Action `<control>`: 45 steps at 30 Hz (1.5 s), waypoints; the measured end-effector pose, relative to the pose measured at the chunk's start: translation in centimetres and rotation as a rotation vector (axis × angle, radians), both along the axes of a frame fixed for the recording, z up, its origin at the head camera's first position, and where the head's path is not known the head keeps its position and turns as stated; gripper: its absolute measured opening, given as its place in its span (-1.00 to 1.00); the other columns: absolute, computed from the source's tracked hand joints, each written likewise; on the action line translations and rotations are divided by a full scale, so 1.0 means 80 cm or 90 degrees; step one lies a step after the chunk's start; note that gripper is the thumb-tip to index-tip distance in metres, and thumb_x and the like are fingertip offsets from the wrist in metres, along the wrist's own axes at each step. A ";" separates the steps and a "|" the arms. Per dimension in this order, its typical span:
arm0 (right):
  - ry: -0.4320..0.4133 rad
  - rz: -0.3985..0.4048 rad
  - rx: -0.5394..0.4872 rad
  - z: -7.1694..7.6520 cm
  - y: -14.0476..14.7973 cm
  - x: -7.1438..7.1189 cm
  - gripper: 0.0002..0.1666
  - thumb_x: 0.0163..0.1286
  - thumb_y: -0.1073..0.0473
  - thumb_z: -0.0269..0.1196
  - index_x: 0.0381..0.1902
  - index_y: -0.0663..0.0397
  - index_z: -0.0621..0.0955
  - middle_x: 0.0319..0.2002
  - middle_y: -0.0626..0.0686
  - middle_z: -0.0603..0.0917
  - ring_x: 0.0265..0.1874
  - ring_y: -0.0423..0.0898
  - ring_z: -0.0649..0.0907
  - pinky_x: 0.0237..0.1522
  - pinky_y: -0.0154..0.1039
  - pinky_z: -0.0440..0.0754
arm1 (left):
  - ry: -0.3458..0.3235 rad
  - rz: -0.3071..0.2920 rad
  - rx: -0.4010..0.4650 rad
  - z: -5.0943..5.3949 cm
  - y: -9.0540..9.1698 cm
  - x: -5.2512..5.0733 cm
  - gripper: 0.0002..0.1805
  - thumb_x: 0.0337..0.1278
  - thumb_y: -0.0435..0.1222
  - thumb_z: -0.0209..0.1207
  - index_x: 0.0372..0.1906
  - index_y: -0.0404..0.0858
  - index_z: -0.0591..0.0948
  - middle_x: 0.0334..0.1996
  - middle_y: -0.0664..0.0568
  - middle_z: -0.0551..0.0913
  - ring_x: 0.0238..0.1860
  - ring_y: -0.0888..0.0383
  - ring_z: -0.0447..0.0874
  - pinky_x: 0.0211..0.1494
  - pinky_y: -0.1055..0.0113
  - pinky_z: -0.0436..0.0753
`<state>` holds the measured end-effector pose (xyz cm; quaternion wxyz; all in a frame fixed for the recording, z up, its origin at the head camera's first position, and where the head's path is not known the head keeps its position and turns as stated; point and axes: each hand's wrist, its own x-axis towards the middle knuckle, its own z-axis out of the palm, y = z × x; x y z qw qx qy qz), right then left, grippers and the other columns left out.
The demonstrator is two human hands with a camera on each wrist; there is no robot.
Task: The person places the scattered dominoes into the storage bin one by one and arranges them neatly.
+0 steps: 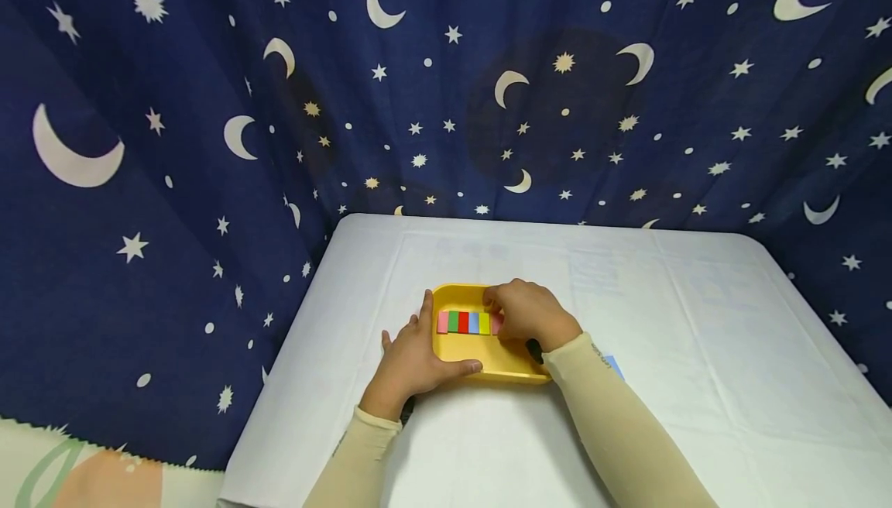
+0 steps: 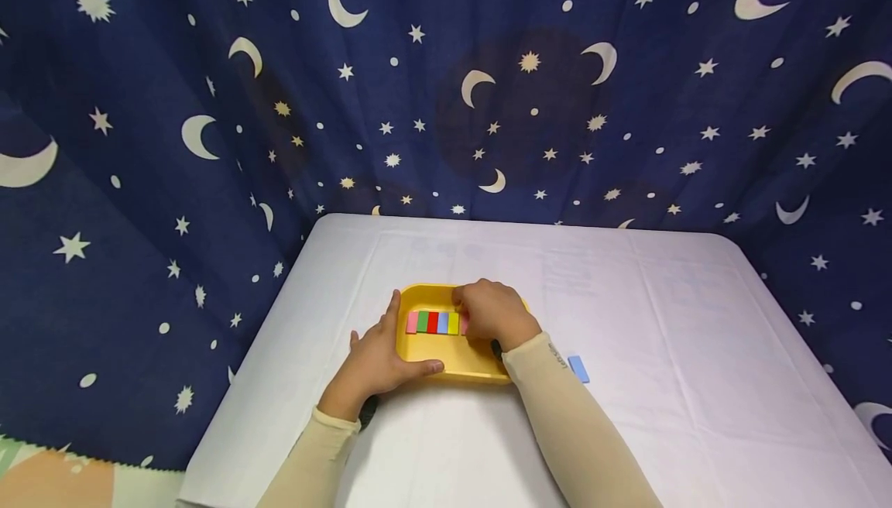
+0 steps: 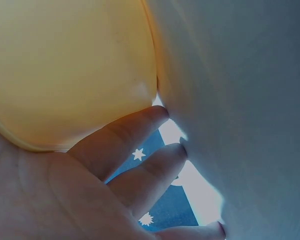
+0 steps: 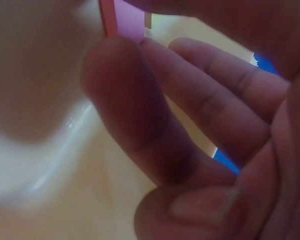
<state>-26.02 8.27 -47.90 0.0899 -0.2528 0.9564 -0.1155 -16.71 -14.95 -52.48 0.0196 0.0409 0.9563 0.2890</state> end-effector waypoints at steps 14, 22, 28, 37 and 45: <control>0.000 -0.002 0.002 -0.004 -0.001 -0.001 -0.39 -0.04 0.16 0.63 0.06 -0.09 0.76 -0.28 -0.13 0.73 -0.30 -0.06 0.58 -0.18 -0.07 0.62 | 0.001 -0.001 -0.003 -0.003 0.000 -0.001 0.72 -0.56 0.80 0.15 0.75 0.02 -0.26 0.48 -0.06 0.49 0.51 -0.09 0.39 0.44 -0.60 -0.05; -0.007 -0.005 -0.005 -0.001 -0.001 0.000 -0.36 -0.03 0.14 0.64 0.09 -0.08 0.76 -0.19 -0.12 0.75 -0.28 -0.06 0.59 -0.13 -0.06 0.64 | 0.003 0.001 -0.005 -0.004 0.001 -0.002 0.72 -0.55 0.80 0.15 0.75 -0.01 -0.23 0.45 -0.07 0.52 0.51 -0.11 0.40 0.43 -0.61 -0.04; -0.006 -0.003 -0.008 0.002 -0.002 0.002 -0.38 0.00 0.13 0.64 0.09 -0.07 0.75 -0.17 -0.10 0.76 -0.29 -0.05 0.59 -0.12 -0.02 0.65 | 0.003 0.001 -0.006 -0.004 0.001 -0.002 0.72 -0.53 0.78 0.17 0.75 -0.01 -0.24 0.45 -0.08 0.51 0.50 -0.11 0.40 0.43 -0.61 -0.04; -0.042 -0.011 0.006 0.015 0.007 0.010 -0.24 0.06 0.03 0.65 0.26 -0.08 0.69 -0.11 -0.09 0.76 -0.22 -0.03 0.60 -0.07 0.01 0.65 | 0.001 -0.003 -0.007 -0.001 0.004 -0.001 0.72 -0.52 0.78 0.18 0.75 0.00 -0.25 0.48 -0.09 0.48 0.50 -0.12 0.40 0.43 -0.61 -0.03; -0.033 0.020 -0.099 0.037 0.039 0.024 -0.26 0.18 0.06 0.62 0.30 0.09 0.64 0.08 0.08 0.76 -0.08 0.01 0.72 0.07 0.03 0.69 | -0.001 -0.001 -0.001 -0.001 0.000 0.000 0.74 -0.57 0.79 0.17 0.75 0.02 -0.27 0.48 -0.08 0.48 0.52 -0.12 0.38 0.45 -0.60 -0.06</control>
